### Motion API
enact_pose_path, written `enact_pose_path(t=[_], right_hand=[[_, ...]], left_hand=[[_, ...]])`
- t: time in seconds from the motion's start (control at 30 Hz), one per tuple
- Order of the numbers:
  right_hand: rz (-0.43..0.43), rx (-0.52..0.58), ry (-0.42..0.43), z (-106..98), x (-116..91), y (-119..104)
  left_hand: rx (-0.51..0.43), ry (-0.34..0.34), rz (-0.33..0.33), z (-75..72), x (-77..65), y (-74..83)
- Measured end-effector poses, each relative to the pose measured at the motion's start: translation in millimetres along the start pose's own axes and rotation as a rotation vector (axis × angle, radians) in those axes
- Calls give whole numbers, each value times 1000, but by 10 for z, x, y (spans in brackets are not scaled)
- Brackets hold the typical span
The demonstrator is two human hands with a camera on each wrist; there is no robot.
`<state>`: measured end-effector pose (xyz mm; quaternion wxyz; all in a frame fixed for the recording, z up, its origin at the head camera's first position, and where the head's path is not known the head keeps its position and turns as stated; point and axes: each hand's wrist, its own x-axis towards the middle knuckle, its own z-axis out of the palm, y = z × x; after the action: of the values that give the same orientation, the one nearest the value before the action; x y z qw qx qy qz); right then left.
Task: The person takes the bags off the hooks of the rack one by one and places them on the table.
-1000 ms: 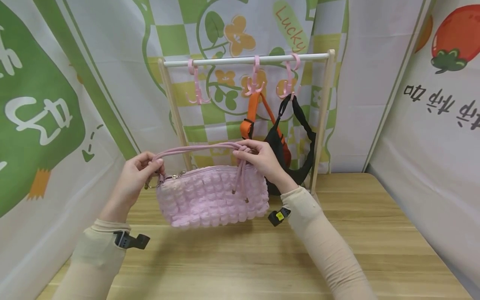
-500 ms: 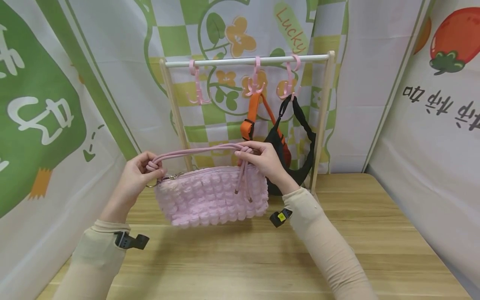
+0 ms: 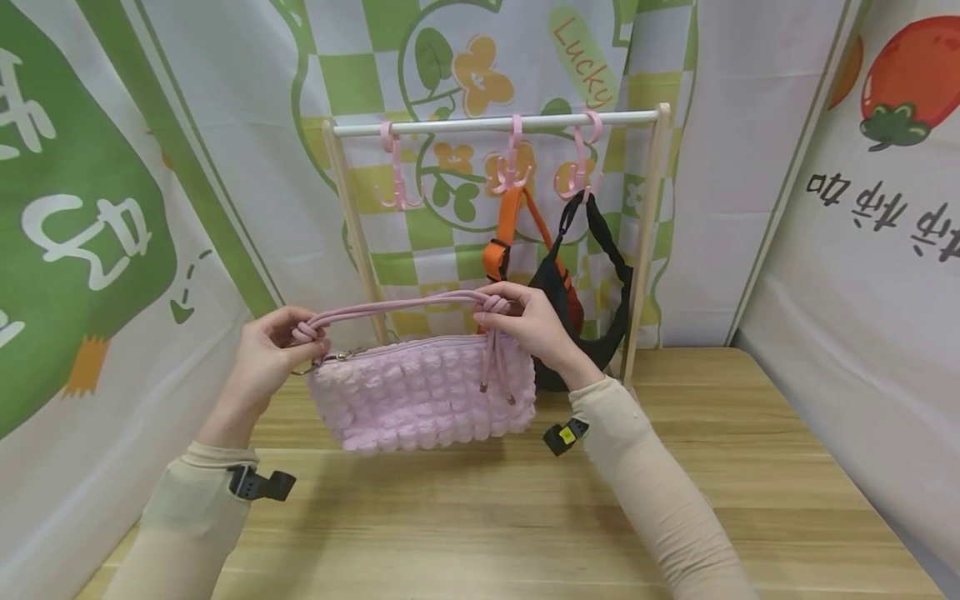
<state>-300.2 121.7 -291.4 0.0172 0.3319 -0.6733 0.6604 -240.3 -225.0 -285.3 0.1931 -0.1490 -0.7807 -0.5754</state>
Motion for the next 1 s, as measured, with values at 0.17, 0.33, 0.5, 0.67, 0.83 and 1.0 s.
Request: enact_pose_path(t=[0.17,0.33,0.5,0.67,0.83,1.0], right_hand=[[-10,-31,33,-7,-5,24],[-37,-20,60,-17,1,32],[-37,-26,79,-22,-10,31],[18,-74,135,-5,-31,23],[110,-109,181,20,-55,16],[157,-109,189,28,-71,10]], left_hand=[[-9,66,7,20,-11,-14],[-12,140,-12,48,-30,-11],[-87,175,-26,78,-33,-12],[-159,162,-65,90,-38,-22],[-125,156,-113,101,-46,-34],[-162,133,-179,111,-36,-42]])
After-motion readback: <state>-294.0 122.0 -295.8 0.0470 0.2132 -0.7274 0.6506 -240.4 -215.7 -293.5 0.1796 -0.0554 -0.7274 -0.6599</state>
